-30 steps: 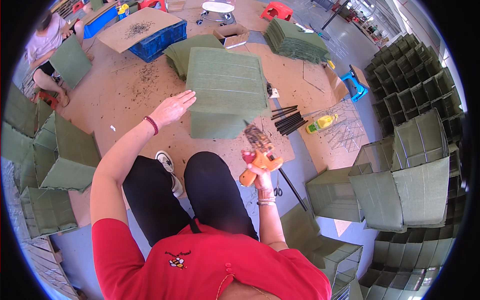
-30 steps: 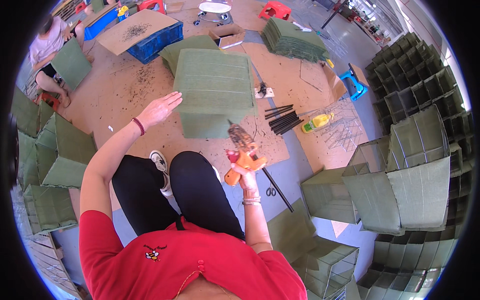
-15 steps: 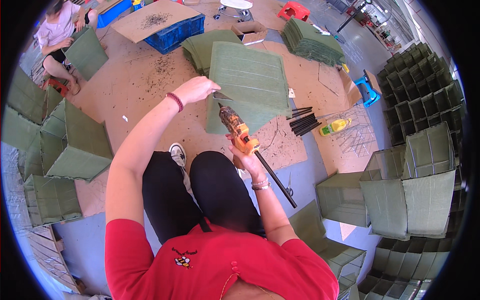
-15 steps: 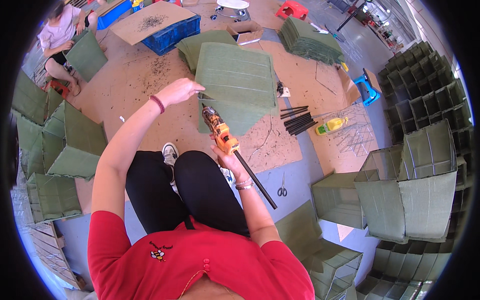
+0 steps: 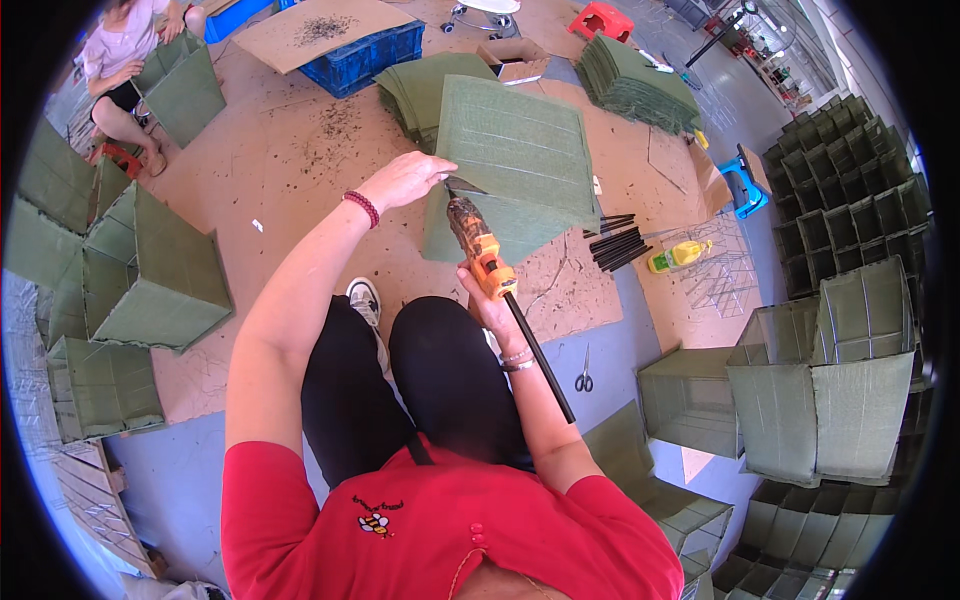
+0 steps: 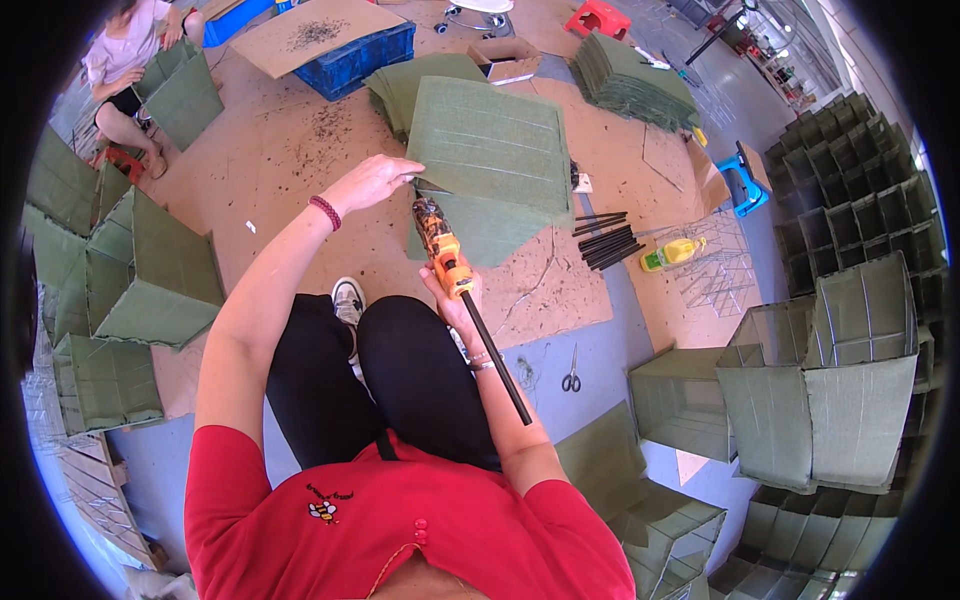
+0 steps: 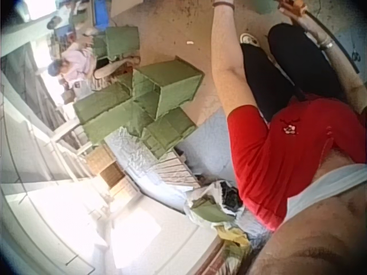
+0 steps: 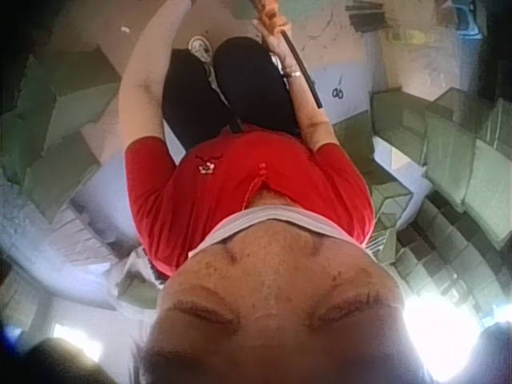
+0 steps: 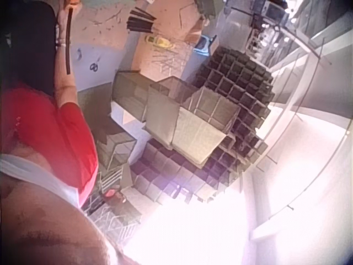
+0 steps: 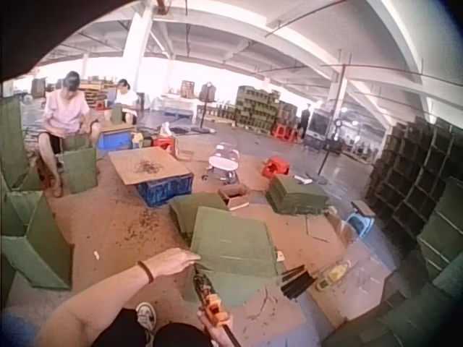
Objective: Assembling collapsible green fabric storage bins using a hot glue gun to secure the components.
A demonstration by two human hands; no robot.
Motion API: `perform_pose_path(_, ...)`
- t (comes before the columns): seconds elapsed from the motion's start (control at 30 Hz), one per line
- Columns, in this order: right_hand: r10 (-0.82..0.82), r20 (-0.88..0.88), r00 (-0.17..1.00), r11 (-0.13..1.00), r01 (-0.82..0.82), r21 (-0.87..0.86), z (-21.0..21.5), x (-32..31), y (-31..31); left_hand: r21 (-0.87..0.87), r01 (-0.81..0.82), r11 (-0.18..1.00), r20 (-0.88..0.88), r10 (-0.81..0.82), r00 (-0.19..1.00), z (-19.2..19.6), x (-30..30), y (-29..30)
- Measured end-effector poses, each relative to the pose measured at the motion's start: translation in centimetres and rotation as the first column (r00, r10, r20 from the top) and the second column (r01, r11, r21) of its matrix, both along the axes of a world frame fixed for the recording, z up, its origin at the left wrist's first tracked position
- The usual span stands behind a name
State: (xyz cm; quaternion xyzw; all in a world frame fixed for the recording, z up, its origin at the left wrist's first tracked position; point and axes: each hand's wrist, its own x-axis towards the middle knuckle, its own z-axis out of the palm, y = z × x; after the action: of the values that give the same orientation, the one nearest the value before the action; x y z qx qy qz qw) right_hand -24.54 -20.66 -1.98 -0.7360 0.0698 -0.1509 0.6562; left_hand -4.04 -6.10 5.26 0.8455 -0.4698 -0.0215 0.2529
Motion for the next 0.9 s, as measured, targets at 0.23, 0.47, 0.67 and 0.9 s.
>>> perform_pose_path(0.23,-0.017,-0.018,1.0,0.998,0.016,-0.061,-0.4,0.3,-0.2,-0.036,0.023,0.999,0.038,-0.022,0.999,-0.2,-0.1,-0.1)
perform_pose_path(0.47,-0.022,-0.009,1.0,0.998,0.021,-0.055,-0.4,0.7,0.1,-0.037,0.022,0.999,0.01,-0.022,1.0,-0.1,-0.1,-0.2)
perform_pose_path(0.67,-0.02,-0.027,0.999,1.0,0.021,0.006,-0.6,0.7,0.1,-0.061,0.017,0.998,0.018,-0.015,1.0,-0.2,-0.2,0.0)
perform_pose_path(0.9,-0.018,-0.042,0.999,0.992,0.023,0.122,-1.0,0.6,0.1,-0.069,-0.012,0.998,0.007,0.012,1.0,-0.8,0.2,0.1)
